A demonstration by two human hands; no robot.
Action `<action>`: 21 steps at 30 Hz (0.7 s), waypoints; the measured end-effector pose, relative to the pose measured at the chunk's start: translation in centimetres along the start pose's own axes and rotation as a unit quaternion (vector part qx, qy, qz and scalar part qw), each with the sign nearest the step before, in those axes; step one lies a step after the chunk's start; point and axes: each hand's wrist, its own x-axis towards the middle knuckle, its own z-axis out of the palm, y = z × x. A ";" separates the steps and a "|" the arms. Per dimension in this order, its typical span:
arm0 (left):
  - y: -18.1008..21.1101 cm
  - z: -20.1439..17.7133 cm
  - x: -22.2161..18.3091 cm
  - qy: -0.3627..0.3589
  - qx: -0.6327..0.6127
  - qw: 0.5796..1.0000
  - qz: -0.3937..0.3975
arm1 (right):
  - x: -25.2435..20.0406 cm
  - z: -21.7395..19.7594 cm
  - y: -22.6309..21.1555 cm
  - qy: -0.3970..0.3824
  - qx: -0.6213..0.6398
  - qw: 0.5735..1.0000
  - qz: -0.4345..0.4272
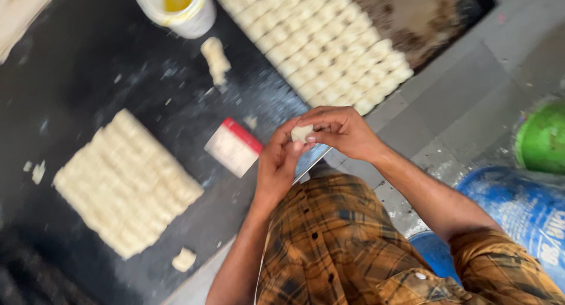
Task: The person uses a scraper to cut dough into small pieces and then places them onto a large metal tray by hand.
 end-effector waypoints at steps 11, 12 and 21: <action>-3.8 2.7 3.8 -0.009 0.063 0.995 -0.077 | -0.7 -31.0 -3.5 0.084 -0.497 0.850 0.153; -4.0 2.3 3.7 0.007 0.057 0.995 -0.085 | -0.6 -31.9 -2.7 0.060 -0.500 0.845 0.181; -2.7 -2.2 -0.8 0.156 0.006 0.986 -0.061 | -0.4 -28.3 -4.2 -0.023 -0.650 0.758 -0.040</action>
